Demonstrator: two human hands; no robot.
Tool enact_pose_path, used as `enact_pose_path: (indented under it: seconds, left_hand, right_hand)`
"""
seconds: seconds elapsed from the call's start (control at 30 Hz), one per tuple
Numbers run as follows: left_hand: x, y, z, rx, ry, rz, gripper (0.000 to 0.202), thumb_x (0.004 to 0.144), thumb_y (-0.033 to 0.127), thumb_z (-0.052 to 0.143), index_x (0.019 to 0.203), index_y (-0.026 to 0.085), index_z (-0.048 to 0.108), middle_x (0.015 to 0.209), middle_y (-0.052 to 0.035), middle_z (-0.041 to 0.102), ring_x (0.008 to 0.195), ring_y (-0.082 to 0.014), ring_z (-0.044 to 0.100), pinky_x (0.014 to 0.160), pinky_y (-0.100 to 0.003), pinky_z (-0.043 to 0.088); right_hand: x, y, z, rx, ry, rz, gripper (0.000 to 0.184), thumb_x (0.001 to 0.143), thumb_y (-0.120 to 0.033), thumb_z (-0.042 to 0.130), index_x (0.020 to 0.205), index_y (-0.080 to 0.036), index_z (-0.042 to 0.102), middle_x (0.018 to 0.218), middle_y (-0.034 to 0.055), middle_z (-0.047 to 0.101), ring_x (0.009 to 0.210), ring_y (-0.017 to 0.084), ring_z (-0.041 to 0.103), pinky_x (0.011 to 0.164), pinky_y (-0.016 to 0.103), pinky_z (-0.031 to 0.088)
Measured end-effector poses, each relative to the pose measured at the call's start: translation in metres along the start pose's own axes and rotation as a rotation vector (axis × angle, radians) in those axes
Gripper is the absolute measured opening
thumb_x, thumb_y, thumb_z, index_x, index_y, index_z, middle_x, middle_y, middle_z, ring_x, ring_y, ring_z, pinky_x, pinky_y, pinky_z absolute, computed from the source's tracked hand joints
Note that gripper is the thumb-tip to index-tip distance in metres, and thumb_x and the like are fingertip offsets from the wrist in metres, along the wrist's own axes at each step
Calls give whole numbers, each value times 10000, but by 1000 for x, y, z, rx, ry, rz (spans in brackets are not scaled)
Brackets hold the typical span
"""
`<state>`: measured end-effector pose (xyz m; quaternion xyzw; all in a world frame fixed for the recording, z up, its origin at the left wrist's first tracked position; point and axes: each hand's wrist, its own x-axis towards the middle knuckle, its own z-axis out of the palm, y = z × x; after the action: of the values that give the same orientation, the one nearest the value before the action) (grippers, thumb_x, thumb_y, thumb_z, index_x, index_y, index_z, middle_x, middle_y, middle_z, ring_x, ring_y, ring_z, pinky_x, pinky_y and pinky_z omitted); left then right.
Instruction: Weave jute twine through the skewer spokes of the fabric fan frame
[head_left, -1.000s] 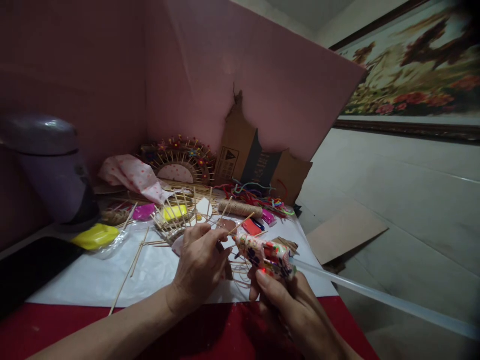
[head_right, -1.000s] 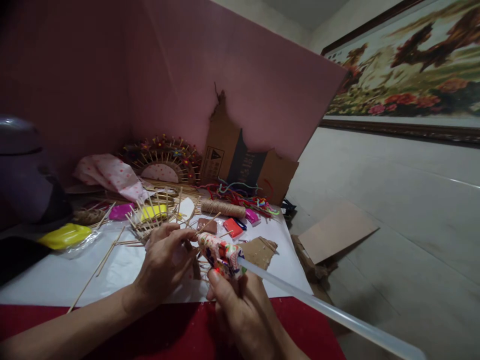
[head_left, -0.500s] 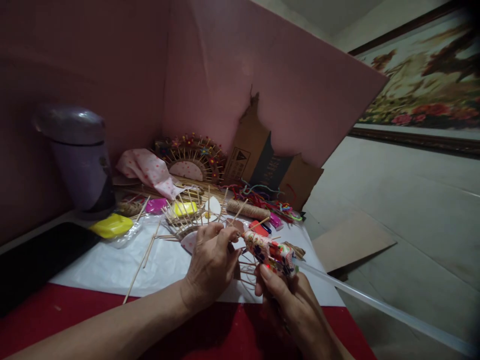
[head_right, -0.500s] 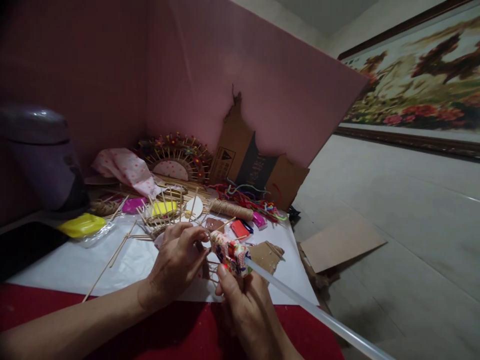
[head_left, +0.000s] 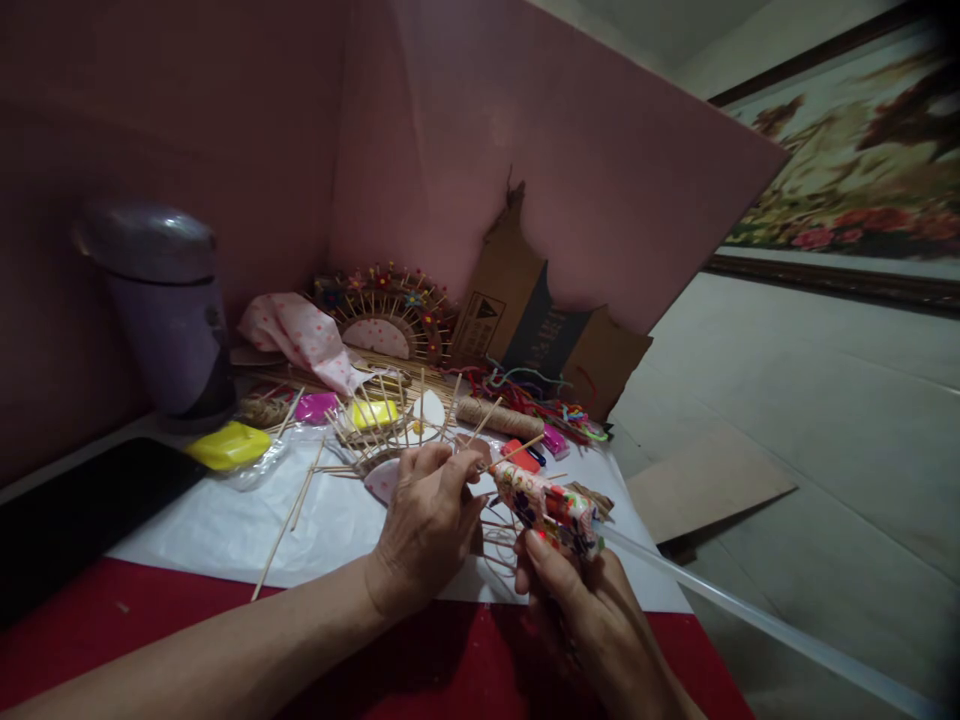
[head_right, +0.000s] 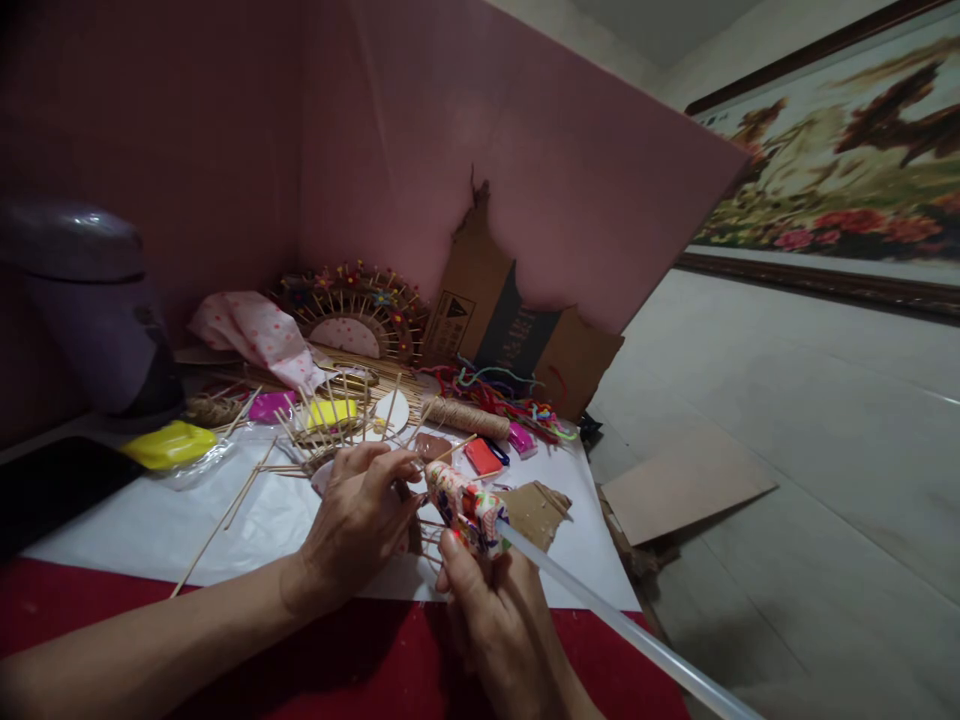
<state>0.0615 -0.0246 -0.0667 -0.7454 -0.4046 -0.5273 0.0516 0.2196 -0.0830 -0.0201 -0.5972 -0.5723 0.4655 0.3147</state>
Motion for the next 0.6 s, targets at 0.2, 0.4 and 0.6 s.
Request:
enact_pose_path:
  seconds: [0.2, 0.4, 0.6]
  left_hand:
    - [1, 1, 0, 16, 5, 12, 302, 771, 115, 579, 1043, 169, 460, 945, -68, 651, 903, -237, 484, 788, -396, 353]
    - [0, 1, 0, 23, -3, 8, 319, 759, 108, 591, 1046, 158, 460, 913, -62, 654, 911, -241, 481, 800, -402, 354]
    - [0, 0, 1, 24, 10, 24, 316, 765, 103, 585, 1049, 159, 461, 929, -72, 655, 913, -247, 474, 795, -410, 360]
  right_hand:
    - [0, -1, 0, 21, -12, -13, 543, 783, -657, 433, 660, -140, 542, 384, -44, 413, 305, 55, 356, 314, 166, 244]
    - [-1, 0, 1, 45, -13, -21, 535, 785, -648, 438, 639, -144, 540, 362, -51, 394, 290, 54, 341, 310, 172, 218]
    - [-2, -2, 2, 40, -8, -3, 549, 776, -665, 431, 615, -149, 529, 348, -47, 388, 294, 57, 347, 313, 169, 224]
